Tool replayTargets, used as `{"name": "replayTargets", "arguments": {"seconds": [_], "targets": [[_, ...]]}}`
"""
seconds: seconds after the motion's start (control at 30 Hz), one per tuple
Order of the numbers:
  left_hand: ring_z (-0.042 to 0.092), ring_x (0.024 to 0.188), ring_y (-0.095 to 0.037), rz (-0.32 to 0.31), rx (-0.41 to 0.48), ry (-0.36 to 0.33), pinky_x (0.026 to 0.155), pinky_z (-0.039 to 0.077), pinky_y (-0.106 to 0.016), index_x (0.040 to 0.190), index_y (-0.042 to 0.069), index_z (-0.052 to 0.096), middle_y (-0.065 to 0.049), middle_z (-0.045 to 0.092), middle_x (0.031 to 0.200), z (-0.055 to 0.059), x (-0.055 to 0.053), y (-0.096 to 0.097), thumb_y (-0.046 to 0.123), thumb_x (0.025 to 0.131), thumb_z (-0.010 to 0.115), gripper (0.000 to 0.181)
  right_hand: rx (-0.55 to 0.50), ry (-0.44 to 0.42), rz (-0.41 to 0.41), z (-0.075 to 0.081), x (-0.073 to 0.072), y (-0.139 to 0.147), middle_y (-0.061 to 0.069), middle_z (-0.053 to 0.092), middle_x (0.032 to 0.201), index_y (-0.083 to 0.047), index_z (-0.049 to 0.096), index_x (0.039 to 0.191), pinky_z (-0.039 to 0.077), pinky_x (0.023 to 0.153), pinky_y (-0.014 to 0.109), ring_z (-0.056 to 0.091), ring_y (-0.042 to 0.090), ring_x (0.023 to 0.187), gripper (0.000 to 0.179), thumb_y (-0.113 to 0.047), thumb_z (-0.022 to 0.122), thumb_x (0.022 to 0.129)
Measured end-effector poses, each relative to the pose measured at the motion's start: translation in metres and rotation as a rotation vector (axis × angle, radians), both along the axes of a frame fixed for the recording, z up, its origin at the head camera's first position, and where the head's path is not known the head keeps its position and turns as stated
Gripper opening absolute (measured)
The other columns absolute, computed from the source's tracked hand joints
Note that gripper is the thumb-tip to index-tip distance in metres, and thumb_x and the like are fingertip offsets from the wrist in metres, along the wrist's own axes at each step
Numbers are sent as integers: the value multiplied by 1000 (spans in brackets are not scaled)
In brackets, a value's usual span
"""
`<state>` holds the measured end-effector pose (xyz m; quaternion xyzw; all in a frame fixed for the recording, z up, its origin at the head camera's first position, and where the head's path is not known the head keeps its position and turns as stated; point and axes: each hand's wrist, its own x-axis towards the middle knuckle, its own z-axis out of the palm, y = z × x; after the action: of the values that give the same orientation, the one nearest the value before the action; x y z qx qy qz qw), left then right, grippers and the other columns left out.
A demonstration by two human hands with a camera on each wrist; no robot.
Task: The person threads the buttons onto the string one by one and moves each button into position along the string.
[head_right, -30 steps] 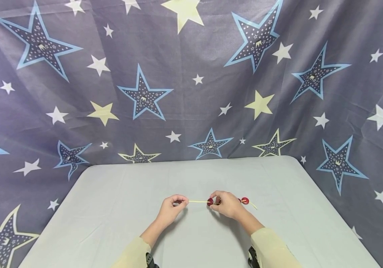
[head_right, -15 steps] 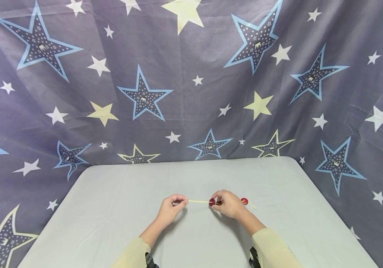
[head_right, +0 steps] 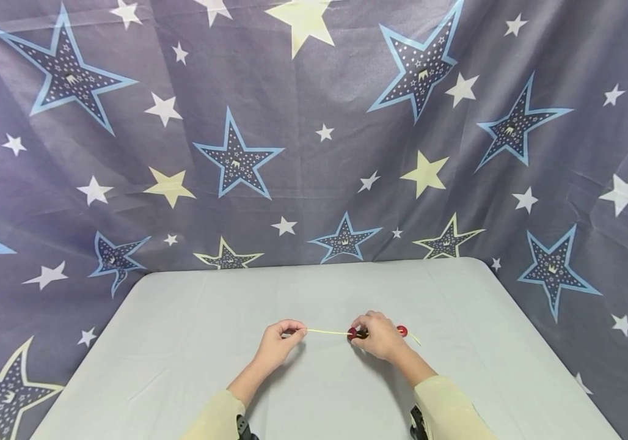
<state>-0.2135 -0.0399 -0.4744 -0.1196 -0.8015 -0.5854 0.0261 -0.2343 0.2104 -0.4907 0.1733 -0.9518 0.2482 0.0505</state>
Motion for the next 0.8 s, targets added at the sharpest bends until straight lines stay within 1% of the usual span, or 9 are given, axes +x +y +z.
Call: {"name": "replayTargets", "arguments": {"seconds": [0.03, 0.07, 0.13, 0.2, 0.3, 0.43, 0.63, 0.8], "targets": [[57, 81, -17, -2, -2, 0, 72, 45, -23, 88, -3, 68, -16, 67, 89, 3, 2, 0, 6, 86, 63, 10, 8, -1, -14, 0, 0, 0, -1, 62, 89, -12, 68, 94, 46, 77, 36, 56, 16, 87, 25, -21, 78, 73], [57, 81, -17, -1, -7, -2, 73, 45, -23, 88, -3, 68, -16, 67, 89, 3, 1, 0, 6, 86, 63, 10, 14, -2, -26, 0, 1, 0, -1, 61, 89, -13, 68, 94, 45, 78, 36, 56, 17, 88, 25, -22, 78, 73], [57, 81, -17, 5, -8, 2, 73, 45, -24, 88, -2, 68, -15, 67, 89, -6, -4, -1, 7, 86, 64, 11, 20, -12, -48, 0, 1, 0, -2, 61, 90, -14, 68, 94, 45, 78, 37, 55, 17, 89, 25, -22, 79, 72], [57, 80, -14, 9, -7, -2, 73, 45, -24, 88, 0, 69, -13, 67, 88, -18, -11, -2, 10, 86, 65, 10, 23, -19, -58, -1, 2, 1, -2, 61, 90, -14, 69, 94, 44, 79, 37, 55, 17, 89, 25, -23, 79, 73], [56, 79, -10, 11, -4, -1, 71, 45, -23, 88, 4, 69, -9, 68, 88, -33, -20, -3, 15, 86, 66, 12, 31, -3, -51, -2, 3, 4, 0, 62, 91, -14, 69, 94, 44, 80, 39, 56, 19, 90, 25, -23, 79, 73], [55, 78, -7, -4, -3, -5, 69, 45, -22, 87, 6, 69, -6, 67, 86, -35, -21, -5, 19, 86, 67, 13, 50, 20, -48, -4, 2, 7, 0, 62, 92, -14, 68, 94, 44, 82, 41, 56, 22, 93, 25, -24, 78, 73], [55, 79, -9, -13, -18, -44, 68, 45, -21, 86, 10, 69, -3, 66, 86, -34, -20, -7, 21, 85, 66, 11, 79, 12, -58, -6, 1, 9, -1, 61, 92, -15, 68, 95, 43, 81, 43, 56, 22, 94, 25, -26, 77, 74], [55, 77, -8, -20, -46, -31, 68, 45, -20, 87, 10, 69, -3, 66, 85, -35, -21, -7, 19, 85, 67, 10, 90, 18, -72, -6, 2, 8, 0, 60, 90, -15, 68, 94, 44, 79, 43, 56, 21, 92, 25, -26, 78, 73]]}}
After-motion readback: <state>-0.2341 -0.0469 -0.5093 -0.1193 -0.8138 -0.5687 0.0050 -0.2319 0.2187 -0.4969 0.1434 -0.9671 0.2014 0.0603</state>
